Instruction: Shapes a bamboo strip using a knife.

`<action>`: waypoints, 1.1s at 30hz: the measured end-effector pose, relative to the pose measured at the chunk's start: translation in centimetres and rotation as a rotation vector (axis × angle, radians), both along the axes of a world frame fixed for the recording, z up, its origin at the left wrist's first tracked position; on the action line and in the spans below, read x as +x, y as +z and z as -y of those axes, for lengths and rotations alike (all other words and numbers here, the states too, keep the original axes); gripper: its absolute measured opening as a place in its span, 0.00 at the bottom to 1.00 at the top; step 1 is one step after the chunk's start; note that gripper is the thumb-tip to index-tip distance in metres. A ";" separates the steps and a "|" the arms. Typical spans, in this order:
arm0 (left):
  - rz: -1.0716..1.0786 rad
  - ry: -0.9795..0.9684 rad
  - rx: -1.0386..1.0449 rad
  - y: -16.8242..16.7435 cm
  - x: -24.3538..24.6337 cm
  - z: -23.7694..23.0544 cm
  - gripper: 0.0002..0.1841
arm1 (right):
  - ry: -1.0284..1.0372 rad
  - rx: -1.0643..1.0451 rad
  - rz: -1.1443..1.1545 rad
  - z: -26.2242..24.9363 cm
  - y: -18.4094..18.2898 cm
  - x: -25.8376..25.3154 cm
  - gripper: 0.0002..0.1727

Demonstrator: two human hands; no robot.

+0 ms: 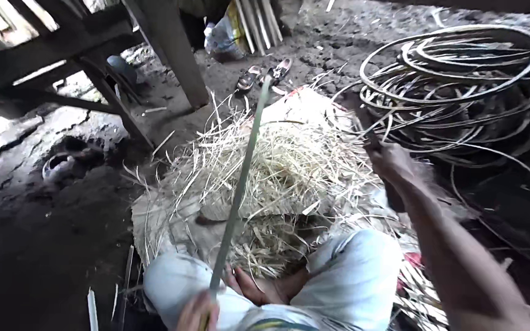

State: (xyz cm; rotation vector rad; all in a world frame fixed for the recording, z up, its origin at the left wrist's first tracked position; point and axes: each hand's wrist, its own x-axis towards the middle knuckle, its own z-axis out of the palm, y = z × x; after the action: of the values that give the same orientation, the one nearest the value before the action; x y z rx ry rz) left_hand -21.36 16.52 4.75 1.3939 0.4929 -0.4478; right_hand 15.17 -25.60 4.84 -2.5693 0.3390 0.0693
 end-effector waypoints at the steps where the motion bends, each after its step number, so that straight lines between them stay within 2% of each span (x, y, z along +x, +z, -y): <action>1: 0.007 0.060 -0.060 0.3 2.8 0.9 0.21 | -0.011 0.151 0.055 -1.0 -0.9 -2.3 0.23; 3: 0.101 0.104 -0.226 1.1 8.9 2.1 0.23 | -0.016 0.443 0.166 -4.5 -3.0 -7.9 0.23; 5: 0.202 0.090 -0.341 1.5 14.6 3.0 0.23 | -0.022 0.738 0.235 -8.9 -5.1 -12.8 0.18; 8: 0.307 0.036 -0.353 2.2 20.2 4.6 0.24 | 0.087 1.059 0.163 -15.3 -6.4 -19.1 0.11; 10: 0.307 0.005 -0.331 2.7 21.9 5.7 0.24 | 0.218 1.192 0.078 -18.4 -6.1 -21.4 0.11; 13: 0.241 0.021 -0.268 3.2 22.1 7.4 0.23 | 0.341 1.286 -0.013 -21.3 -5.0 -22.0 0.14; 15: 0.233 0.024 -0.148 3.4 21.8 7.9 0.23 | 0.357 1.304 -0.019 -22.3 -4.3 -21.6 0.06; 17: 0.285 -0.048 0.001 3.1 21.2 7.2 0.26 | 0.370 1.315 -0.019 -22.5 -3.9 -21.0 0.03; 20: 0.340 -0.117 0.199 1.1 18.6 5.3 0.30 | 0.356 1.239 0.010 -21.8 -3.4 -19.2 0.05; 22: 0.310 -0.136 0.195 -0.1 15.8 5.2 0.28 | 0.363 1.092 0.023 -20.9 -2.7 -17.4 0.09; 24: 0.282 -0.101 0.116 -0.6 13.3 6.3 0.25 | 0.431 0.879 0.052 -20.1 -2.1 -15.7 0.13; 26: 0.292 0.022 0.042 -0.6 12.6 7.5 0.25 | 0.522 0.626 0.115 -19.7 -1.8 -14.9 0.16; 29: 0.334 0.084 0.145 -0.2 13.4 8.0 0.24 | 0.577 0.271 0.306 -20.4 -2.8 -16.0 0.18; 32: 0.343 0.111 0.306 -0.2 13.7 8.6 0.10 | 0.674 0.048 0.563 -20.8 -4.3 -17.6 0.15; 33: 0.352 0.119 0.328 -0.2 13.5 8.7 0.10 | 0.707 0.011 0.628 -20.7 -4.5 -17.2 0.14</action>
State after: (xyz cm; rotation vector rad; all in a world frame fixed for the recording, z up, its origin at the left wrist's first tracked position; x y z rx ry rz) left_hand -7.84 7.81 4.59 1.7059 0.3667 -0.0192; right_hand -2.05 -4.94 0.37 -2.4140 -0.7918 -0.4635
